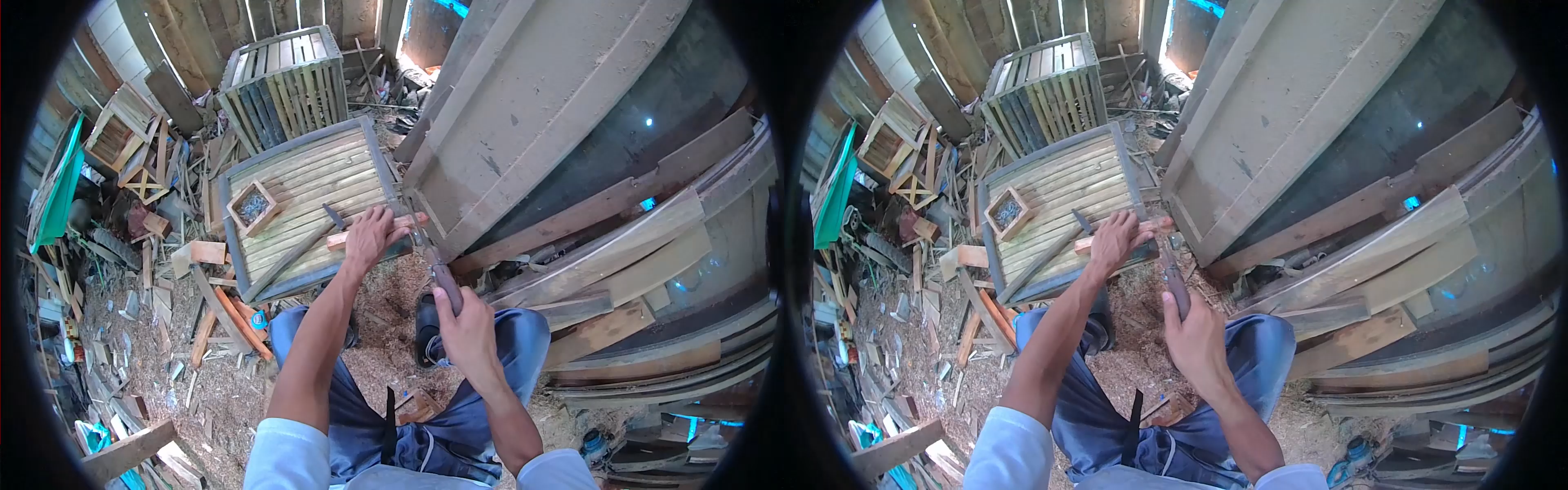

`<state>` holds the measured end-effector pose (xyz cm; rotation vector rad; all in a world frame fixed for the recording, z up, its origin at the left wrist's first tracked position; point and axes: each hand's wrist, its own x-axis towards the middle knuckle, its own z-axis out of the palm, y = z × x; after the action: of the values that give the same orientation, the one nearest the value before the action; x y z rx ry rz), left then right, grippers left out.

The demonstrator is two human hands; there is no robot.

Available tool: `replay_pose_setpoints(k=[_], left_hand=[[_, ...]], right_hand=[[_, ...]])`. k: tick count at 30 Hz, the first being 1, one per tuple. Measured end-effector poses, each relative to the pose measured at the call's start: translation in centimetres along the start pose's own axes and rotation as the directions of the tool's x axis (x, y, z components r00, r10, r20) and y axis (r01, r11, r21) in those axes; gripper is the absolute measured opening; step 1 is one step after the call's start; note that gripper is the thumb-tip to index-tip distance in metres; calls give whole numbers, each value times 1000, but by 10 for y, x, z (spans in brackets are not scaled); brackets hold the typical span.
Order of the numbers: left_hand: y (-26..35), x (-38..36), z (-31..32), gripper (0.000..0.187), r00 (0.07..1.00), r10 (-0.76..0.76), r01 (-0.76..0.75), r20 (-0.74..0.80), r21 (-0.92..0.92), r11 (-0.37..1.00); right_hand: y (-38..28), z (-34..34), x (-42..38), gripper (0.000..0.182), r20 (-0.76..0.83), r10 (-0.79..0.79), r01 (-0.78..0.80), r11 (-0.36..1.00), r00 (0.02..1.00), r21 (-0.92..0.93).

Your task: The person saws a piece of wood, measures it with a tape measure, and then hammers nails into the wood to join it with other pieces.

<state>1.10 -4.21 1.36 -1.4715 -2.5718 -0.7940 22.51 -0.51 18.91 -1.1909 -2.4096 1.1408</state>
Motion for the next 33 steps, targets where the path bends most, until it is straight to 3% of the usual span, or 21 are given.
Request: replay_pose_setpoints(k=[5,11,13,15,16,19,20,23,24,27,30,33], left_hand=[[-2,-1,0,45,1000,23,-23,-10,24,999],[-2,1,3,48,1000,-7,7,29,24,1000],[-3,0,1,48,998,-27,25,62,21,999],[-3,0,2,46,999,-26,26,45,-1,1000],[-2,0,4,46,999,-24,24,38,-13,1000],[-3,-1,5,46,1000,-11,11,24,-9,1000],[-4,-1,5,47,999,-16,15,37,7,1000],[-1,-2,3,48,998,-19,16,67,39,999],[0,-2,2,48,998,-17,14,62,41,999],[-3,1,-2,48,998,-30,27,55,51,998],[0,1,2,48,998,-24,23,61,21,1000],[-5,2,3,47,999,-13,13,47,-2,1000]], right_hand=[[4,19,8,38,-2,34,-34,999,999,-42],[34,22,14,43,-61,-31,37,995,998,96],[64,32,16,40,84,166,-186,866,983,464],[72,30,14,37,238,249,-341,574,939,745],[72,31,11,32,255,235,-342,501,938,795],[59,26,6,38,113,188,-219,854,976,472],[61,29,7,37,-15,-26,27,995,1000,99],[37,35,5,37,-62,-71,68,996,996,-56],[20,26,4,36,4,-7,8,999,1000,-36],[3,9,-12,37,-21,-45,45,998,999,-39],[-9,-21,-37,37,35,51,-50,998,998,-28],[-3,-26,-46,36,5,37,-37,998,999,-60]])
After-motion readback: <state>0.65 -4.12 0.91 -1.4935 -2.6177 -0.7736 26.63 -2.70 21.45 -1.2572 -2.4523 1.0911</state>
